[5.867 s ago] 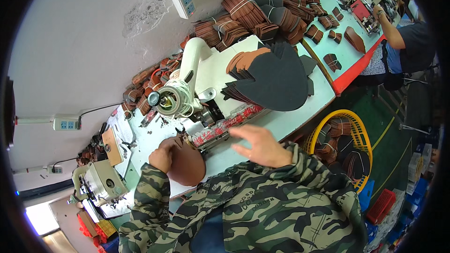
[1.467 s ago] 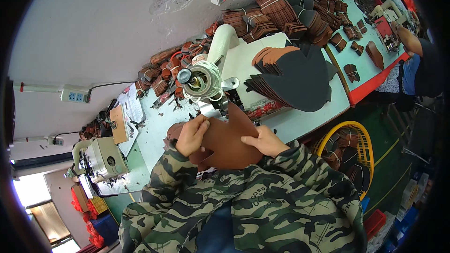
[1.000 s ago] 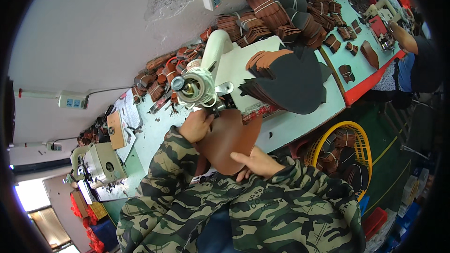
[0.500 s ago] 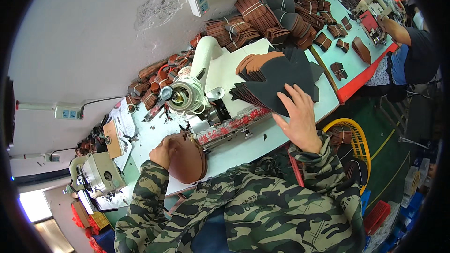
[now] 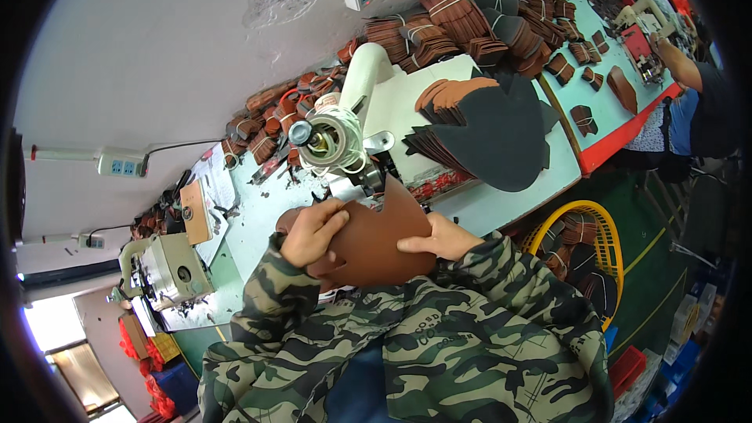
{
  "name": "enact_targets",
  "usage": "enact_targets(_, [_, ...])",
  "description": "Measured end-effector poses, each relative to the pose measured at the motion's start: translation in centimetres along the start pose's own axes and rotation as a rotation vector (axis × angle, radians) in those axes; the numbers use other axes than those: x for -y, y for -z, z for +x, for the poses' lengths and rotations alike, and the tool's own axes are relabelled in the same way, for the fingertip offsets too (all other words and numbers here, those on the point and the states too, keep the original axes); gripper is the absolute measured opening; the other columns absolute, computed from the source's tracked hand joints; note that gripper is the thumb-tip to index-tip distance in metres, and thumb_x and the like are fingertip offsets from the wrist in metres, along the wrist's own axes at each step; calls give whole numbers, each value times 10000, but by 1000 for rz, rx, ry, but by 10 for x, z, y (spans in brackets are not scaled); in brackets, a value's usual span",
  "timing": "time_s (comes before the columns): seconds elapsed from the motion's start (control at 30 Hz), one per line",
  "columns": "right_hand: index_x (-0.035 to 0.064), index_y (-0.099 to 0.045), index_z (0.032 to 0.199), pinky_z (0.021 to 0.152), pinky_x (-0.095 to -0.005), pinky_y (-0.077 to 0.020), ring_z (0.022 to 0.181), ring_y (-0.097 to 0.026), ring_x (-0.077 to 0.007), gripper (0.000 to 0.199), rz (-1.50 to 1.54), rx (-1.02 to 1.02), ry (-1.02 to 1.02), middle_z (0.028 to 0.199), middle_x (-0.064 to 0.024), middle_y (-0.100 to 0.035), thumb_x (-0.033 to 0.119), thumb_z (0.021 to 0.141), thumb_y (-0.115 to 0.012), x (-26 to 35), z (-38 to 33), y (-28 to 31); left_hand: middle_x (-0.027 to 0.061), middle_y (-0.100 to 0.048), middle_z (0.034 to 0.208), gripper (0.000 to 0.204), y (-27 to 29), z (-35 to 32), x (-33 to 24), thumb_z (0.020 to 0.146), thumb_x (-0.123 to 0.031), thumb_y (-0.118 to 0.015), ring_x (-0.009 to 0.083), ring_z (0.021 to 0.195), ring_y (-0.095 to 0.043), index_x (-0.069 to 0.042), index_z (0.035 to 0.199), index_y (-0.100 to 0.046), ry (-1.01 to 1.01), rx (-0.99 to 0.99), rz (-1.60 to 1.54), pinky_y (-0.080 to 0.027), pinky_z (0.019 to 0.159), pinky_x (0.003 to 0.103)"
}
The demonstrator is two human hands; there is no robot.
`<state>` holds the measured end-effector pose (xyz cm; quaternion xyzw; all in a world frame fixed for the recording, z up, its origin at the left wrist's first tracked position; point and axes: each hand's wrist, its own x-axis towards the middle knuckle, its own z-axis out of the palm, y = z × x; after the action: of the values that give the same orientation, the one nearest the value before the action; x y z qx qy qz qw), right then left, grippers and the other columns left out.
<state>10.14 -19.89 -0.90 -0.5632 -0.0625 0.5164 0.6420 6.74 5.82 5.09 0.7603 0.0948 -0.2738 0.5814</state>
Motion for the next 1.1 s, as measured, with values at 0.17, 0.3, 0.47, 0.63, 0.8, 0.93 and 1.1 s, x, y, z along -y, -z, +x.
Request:
enact_targets(0.17, [-66, -614, 1034, 733, -266, -495, 810, -603, -111, 231, -215, -298, 5, 925, -84, -664, 107, 885, -580, -2, 15, -14, 113, -582, 671, 239, -12, 25, 24, 948, -176, -463, 190, 428, -574, 28, 961, -587, 113, -190, 98, -459, 417, 314])
enact_targets(0.3, [-74, -598, 1037, 701, -274, -496, 785, -605, -114, 237, -143, -302, 11, 914, -83, -662, 110, 894, -557, -4, 14, -16, 271, -624, 837, 281, -12, 51, 30, 887, -242, -486, 450, 822, -598, -12, 940, -639, 45, -267, 505, -468, 746, 531])
enact_targets(0.47, [-38, -550, 1121, 685, -294, -493, 757, -614, -142, 292, 136, -183, -62, 937, -86, -654, 175, 921, -539, -1, -16, -42, 213, -600, 684, 287, -2, 66, 30, 898, -216, -505, 274, 640, -636, 47, 843, -607, -77, -139, 483, -491, 620, 401])
enact_targets(0.63, [-7, -593, 1034, 788, -274, -465, 923, -620, -149, 234, -145, -321, 246, 977, -72, -653, 182, 966, -472, 44, -45, -26, 82, -564, 591, 226, 44, 58, 105, 959, -148, -439, 176, 418, -569, 9, 902, -592, -249, -282, 289, -452, 384, 296])
enact_targets(0.8, [-12, -575, 1141, 942, -368, -411, 1122, -538, -287, 315, -867, -1052, 784, 1193, -160, -577, 25, 831, -534, 93, -77, 36, 113, -677, 802, 403, 67, -4, 138, 780, -397, -666, 329, 732, -652, -144, 1081, -579, 249, -204, 1212, -511, 645, 444])
enact_targets(0.93, [29, -564, 1167, 1004, -428, -346, 1196, -451, -352, 447, -1316, -906, 532, 1246, -175, -522, 83, 732, -657, 60, -66, 51, 139, -679, 885, 471, 62, -4, 151, 767, -301, -687, 359, 741, -648, -232, 1213, -555, 242, -233, 1144, -519, 665, 447])
enact_targets(1.1, [23, -587, 1116, 872, -416, -435, 985, -571, -321, 402, -1012, -620, 618, 1060, -143, -614, 179, 759, -682, 45, -30, -10, 120, -658, 896, 339, 49, -18, 153, 781, -251, -674, 356, 688, -635, -174, 1098, -583, 169, -433, 1127, -514, 616, 440])
